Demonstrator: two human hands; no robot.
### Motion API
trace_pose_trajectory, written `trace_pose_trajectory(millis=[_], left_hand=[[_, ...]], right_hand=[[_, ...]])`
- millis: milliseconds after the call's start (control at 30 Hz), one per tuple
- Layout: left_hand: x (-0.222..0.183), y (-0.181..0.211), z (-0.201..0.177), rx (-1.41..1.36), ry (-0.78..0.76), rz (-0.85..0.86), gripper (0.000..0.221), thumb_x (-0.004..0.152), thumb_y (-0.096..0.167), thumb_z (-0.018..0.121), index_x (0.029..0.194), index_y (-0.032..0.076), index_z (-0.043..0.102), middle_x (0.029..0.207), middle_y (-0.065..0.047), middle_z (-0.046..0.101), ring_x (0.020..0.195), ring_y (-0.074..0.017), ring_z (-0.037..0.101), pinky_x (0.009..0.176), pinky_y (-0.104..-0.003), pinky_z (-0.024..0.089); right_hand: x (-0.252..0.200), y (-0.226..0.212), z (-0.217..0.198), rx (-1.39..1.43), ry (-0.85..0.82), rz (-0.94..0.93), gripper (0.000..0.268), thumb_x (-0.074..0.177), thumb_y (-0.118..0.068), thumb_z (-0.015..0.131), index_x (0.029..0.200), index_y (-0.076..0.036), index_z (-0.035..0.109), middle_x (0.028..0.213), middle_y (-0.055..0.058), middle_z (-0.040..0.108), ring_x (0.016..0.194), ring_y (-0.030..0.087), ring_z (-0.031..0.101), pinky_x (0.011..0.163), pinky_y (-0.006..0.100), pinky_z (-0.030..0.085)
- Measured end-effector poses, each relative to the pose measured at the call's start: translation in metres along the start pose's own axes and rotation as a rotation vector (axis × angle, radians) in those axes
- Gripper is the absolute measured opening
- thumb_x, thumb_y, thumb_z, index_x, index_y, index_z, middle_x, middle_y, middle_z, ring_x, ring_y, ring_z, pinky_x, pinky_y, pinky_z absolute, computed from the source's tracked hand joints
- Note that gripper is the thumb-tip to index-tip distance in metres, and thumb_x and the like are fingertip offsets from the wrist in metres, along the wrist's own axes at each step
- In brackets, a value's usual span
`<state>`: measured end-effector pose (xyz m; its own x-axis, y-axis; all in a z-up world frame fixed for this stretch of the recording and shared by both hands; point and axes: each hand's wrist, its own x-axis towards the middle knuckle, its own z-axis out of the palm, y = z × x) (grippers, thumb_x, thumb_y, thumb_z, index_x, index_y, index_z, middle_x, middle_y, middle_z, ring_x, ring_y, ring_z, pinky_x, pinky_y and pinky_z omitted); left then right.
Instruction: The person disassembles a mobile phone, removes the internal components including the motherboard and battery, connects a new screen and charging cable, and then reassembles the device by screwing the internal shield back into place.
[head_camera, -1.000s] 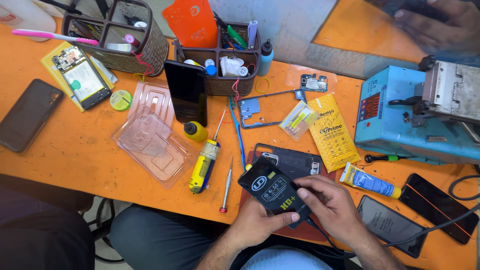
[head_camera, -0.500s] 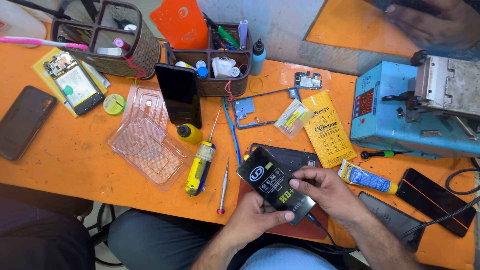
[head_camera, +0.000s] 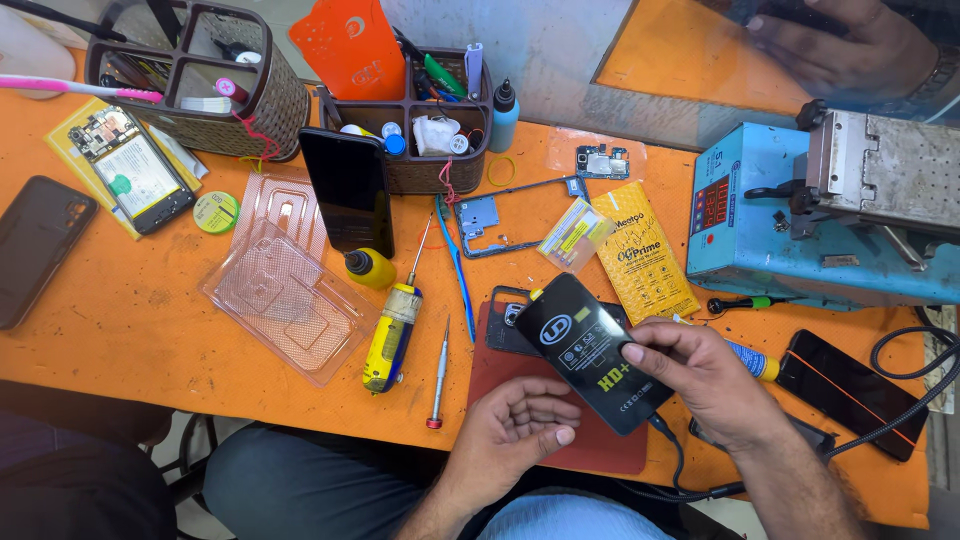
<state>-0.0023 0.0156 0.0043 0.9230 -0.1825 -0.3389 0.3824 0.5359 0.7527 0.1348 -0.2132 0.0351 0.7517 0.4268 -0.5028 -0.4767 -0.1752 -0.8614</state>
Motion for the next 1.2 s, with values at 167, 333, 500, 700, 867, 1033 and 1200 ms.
trace_pose_trajectory(millis=[167, 333, 500, 700, 867, 1033, 1200], left_hand=[[-0.019, -0.011, -0.006, -0.057, 0.096, 0.11, 0.042, 0.088, -0.001, 0.076, 0.126, -0.003, 0.06, 0.112, -0.012, 0.073, 0.103, -0.015, 0.07, 0.093, -0.03, 0.058], [-0.048, -0.017, -0.028, -0.049, 0.215, 0.247, 0.038, 0.086, 0.0, 0.078, 0.121, -0.004, 0.064, 0.106, -0.013, 0.075, 0.098, -0.0182, 0.073, 0.091, -0.032, 0.059], [-0.067, -0.013, -0.044, 0.01, 0.36, 0.368, 0.035, 0.087, 0.004, 0.078, 0.119, -0.005, 0.066, 0.101, -0.014, 0.076, 0.094, -0.0194, 0.073, 0.086, -0.031, 0.058], [-0.081, -0.006, -0.051, 0.014, 0.436, 0.386, 0.035, 0.087, 0.009, 0.079, 0.116, -0.006, 0.067, 0.099, -0.015, 0.076, 0.092, -0.0193, 0.073, 0.085, -0.033, 0.06], [-0.085, -0.002, -0.052, 0.023, 0.45, 0.396, 0.036, 0.086, 0.01, 0.08, 0.116, -0.006, 0.067, 0.098, -0.016, 0.076, 0.091, -0.02, 0.073, 0.084, -0.033, 0.059], [-0.087, 0.002, -0.049, 0.048, 0.481, 0.365, 0.032, 0.087, 0.005, 0.077, 0.115, -0.005, 0.067, 0.098, -0.015, 0.077, 0.091, -0.0184, 0.074, 0.082, -0.03, 0.059], [-0.078, 0.007, -0.038, 0.129, 0.665, 0.269, 0.022, 0.088, 0.001, 0.075, 0.109, -0.005, 0.07, 0.097, -0.014, 0.077, 0.087, -0.0157, 0.072, 0.074, -0.027, 0.056]], right_hand=[[-0.016, -0.03, 0.008, -0.563, 0.074, -0.258, 0.019, 0.089, -0.015, 0.074, 0.099, 0.001, 0.08, 0.093, 0.007, 0.074, 0.086, 0.013, 0.069, 0.075, 0.029, 0.054], [-0.039, -0.046, 0.041, -0.887, 0.135, -0.615, 0.019, 0.082, -0.017, 0.078, 0.094, -0.003, 0.076, 0.091, 0.007, 0.073, 0.083, 0.018, 0.072, 0.073, 0.031, 0.056], [-0.046, -0.035, 0.079, -1.179, 0.128, -0.929, 0.022, 0.076, -0.015, 0.081, 0.094, -0.004, 0.075, 0.089, 0.007, 0.069, 0.078, 0.024, 0.066, 0.067, 0.036, 0.054], [-0.041, -0.023, 0.09, -1.43, 0.106, -1.24, 0.03, 0.077, -0.012, 0.081, 0.103, 0.0, 0.076, 0.09, 0.005, 0.067, 0.077, 0.019, 0.064, 0.06, 0.034, 0.049], [-0.036, -0.008, 0.087, -1.461, 0.109, -1.354, 0.029, 0.082, -0.012, 0.081, 0.108, -0.002, 0.076, 0.092, 0.003, 0.066, 0.079, 0.016, 0.063, 0.06, 0.032, 0.048], [-0.042, 0.011, 0.088, -1.445, 0.072, -1.296, 0.03, 0.083, -0.014, 0.08, 0.111, -0.003, 0.077, 0.093, 0.002, 0.066, 0.08, 0.015, 0.063, 0.061, 0.032, 0.049], [-0.047, 0.022, 0.09, -1.441, 0.052, -1.193, 0.033, 0.084, -0.018, 0.078, 0.114, -0.005, 0.076, 0.096, 0.002, 0.067, 0.086, 0.018, 0.063, 0.065, 0.033, 0.051]])
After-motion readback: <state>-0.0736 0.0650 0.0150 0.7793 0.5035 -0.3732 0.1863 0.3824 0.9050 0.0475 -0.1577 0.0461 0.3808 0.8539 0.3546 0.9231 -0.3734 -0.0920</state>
